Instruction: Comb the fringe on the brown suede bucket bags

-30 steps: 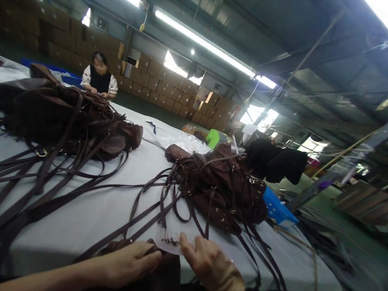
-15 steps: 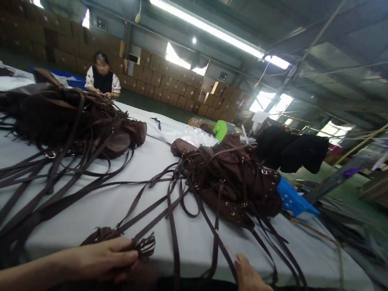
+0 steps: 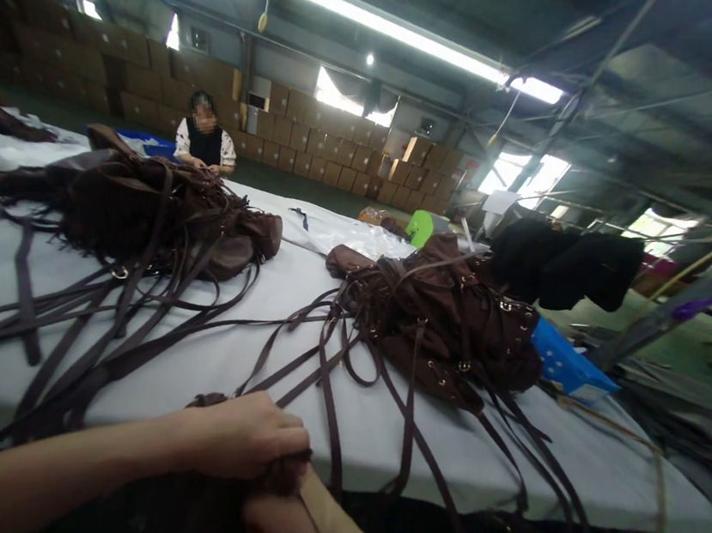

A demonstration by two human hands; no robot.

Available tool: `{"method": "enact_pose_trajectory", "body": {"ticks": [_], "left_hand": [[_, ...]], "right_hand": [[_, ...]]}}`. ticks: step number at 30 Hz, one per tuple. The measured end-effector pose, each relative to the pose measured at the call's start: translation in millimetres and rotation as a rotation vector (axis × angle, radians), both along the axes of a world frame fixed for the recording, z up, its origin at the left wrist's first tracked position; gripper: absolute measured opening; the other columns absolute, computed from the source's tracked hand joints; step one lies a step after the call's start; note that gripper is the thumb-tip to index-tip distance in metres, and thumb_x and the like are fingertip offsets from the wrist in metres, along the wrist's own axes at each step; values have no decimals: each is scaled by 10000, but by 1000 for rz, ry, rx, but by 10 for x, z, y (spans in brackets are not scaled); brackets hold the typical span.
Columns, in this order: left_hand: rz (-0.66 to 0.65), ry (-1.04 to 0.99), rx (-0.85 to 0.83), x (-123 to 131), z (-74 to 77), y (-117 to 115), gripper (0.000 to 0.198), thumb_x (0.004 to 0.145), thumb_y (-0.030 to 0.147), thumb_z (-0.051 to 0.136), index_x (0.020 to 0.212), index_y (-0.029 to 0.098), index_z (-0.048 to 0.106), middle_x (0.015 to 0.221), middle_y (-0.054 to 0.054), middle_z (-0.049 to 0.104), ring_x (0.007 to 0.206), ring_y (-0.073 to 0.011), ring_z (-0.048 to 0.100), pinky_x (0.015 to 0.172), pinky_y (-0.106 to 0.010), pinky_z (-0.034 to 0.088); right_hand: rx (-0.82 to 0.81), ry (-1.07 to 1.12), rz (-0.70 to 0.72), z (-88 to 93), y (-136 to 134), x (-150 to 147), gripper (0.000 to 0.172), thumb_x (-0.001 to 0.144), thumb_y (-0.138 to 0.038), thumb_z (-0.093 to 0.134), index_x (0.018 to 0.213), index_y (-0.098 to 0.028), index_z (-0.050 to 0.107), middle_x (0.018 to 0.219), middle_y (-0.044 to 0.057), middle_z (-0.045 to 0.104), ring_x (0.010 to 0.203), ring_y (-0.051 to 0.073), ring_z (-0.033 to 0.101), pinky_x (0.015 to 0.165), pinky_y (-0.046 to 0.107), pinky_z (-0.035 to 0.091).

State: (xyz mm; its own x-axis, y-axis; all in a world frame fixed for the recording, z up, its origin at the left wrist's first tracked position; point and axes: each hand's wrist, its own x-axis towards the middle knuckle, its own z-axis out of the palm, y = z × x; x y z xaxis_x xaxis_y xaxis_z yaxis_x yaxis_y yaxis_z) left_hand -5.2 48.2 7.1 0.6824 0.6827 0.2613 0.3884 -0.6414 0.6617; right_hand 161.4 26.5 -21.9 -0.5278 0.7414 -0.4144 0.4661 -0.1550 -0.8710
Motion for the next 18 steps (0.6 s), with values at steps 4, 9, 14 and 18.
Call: {"method": "enact_pose_trajectory", "body": {"ticks": [4, 9, 14, 18], "left_hand": [[-39, -141, -312, -78, -28, 108, 153, 674, 113, 645, 725, 248, 593, 623, 29, 600, 487, -144, 462, 486, -273, 324], [71, -513, -805, -222, -120, 96, 277, 618, 296, 819, 847, 227, 679, 612, 31, 640, 503, -154, 520, 493, -270, 375], [106, -838, -1095, -422, -359, -144, 598, 676, 589, 740, 1144, 240, 610, 996, -68, 682, 925, -237, 630, 781, -368, 498], [-10, -849, -1237, -406, -609, -433, 656, 618, 658, 741, 1109, 236, 640, 1044, -73, 682, 1055, -273, 600, 916, -399, 467]], "right_hand": [[-368, 246, -36, -21, -185, -91, 181, 694, -241, 506, 585, -150, 618, 495, -12, 540, 400, 60, 421, 396, 159, 313], [-357, 489, -207, -241, -314, -233, 523, 589, -685, 724, 837, -228, 671, 813, 53, 688, 782, 196, 671, 646, 290, 560], [-242, 398, -158, -401, -225, -79, 605, 597, -780, 700, 906, -261, 696, 806, 62, 719, 889, 275, 697, 699, 379, 598], [-243, 436, -185, -415, -159, 18, 591, 593, -715, 755, 960, -256, 702, 839, 73, 729, 918, 302, 689, 703, 392, 602]]}}
